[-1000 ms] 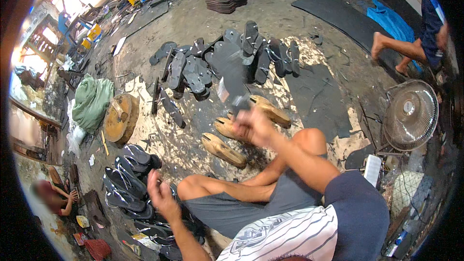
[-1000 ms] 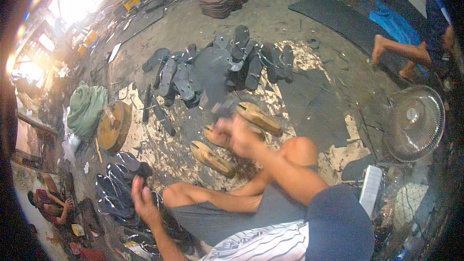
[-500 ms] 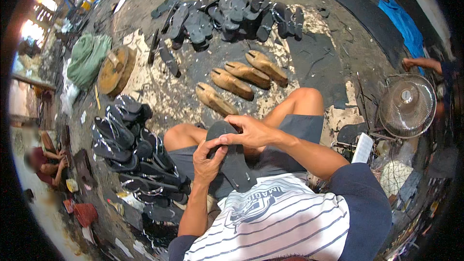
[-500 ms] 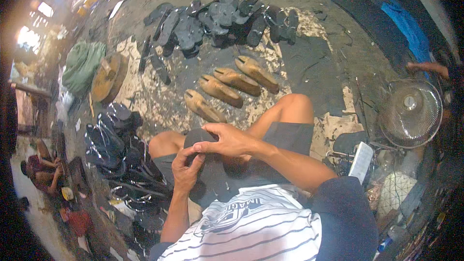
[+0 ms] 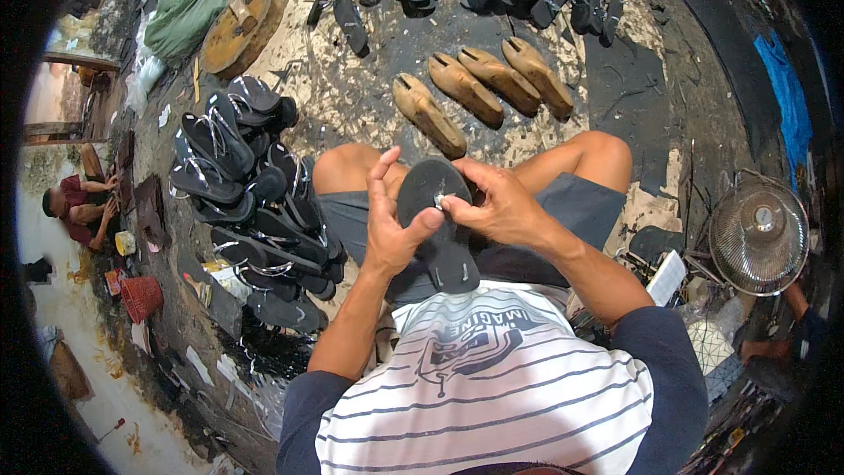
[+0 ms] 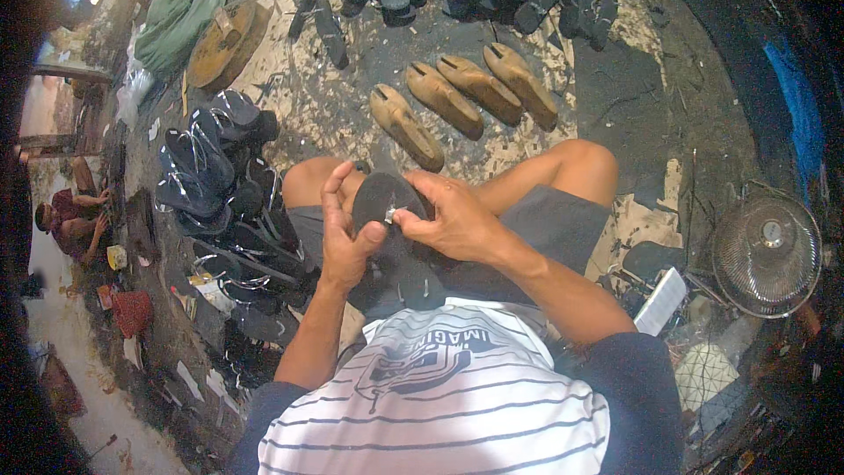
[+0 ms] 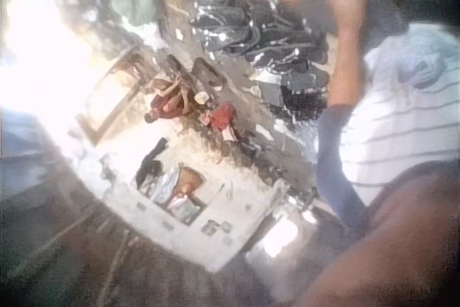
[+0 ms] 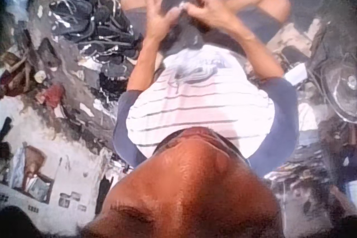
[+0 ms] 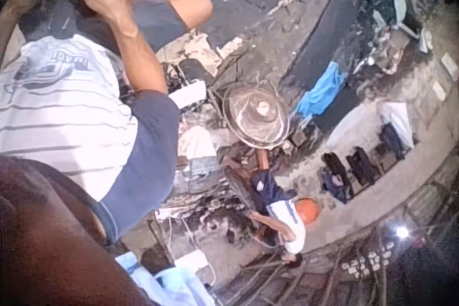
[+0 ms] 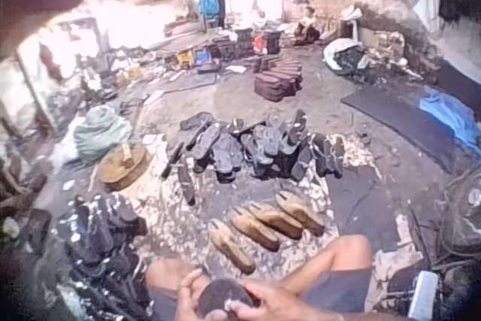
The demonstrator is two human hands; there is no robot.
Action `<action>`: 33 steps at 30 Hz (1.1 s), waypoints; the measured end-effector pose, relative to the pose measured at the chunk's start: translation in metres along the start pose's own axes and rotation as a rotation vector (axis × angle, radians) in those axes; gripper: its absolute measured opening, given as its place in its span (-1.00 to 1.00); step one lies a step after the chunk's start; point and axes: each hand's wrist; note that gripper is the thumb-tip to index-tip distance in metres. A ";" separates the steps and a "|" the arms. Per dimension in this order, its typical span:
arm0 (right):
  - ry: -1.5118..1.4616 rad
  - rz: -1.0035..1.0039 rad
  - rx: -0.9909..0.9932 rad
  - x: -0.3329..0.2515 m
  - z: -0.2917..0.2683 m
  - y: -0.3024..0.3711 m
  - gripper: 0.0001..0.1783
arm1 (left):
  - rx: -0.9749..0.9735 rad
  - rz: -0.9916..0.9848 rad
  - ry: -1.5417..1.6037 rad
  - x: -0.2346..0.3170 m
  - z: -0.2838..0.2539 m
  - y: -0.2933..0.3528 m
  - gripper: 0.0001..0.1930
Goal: The person sits on the floor and repeatedly picks up black rubber soles and wooden clogs, then presses the soles onto the clogs to assemble sandals. The person handles the items one at a time, turning them over and pressing the parts together.
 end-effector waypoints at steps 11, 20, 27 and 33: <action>-0.354 0.044 -0.088 0.023 0.003 0.003 -0.65 | -0.114 -0.135 -0.030 -0.012 -0.020 -0.003 -0.36; -0.239 -0.060 0.111 0.011 -0.027 -0.074 -0.59 | -0.084 0.104 -0.997 -0.024 0.019 -0.015 0.10; 0.795 0.118 0.400 0.217 -0.147 -0.153 -0.29 | 0.062 -0.217 0.116 -0.013 -0.024 -0.017 -0.38; 0.501 0.301 0.325 0.223 -0.150 -0.142 -0.11 | 0.169 -0.142 0.073 -0.016 -0.032 -0.030 -0.44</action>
Point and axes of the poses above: each hand's wrist, its own y-axis away from the middle knuckle, its own z-axis out of the palm, x = y × z, and after that the axes turned 4 degrees about y, right-handed
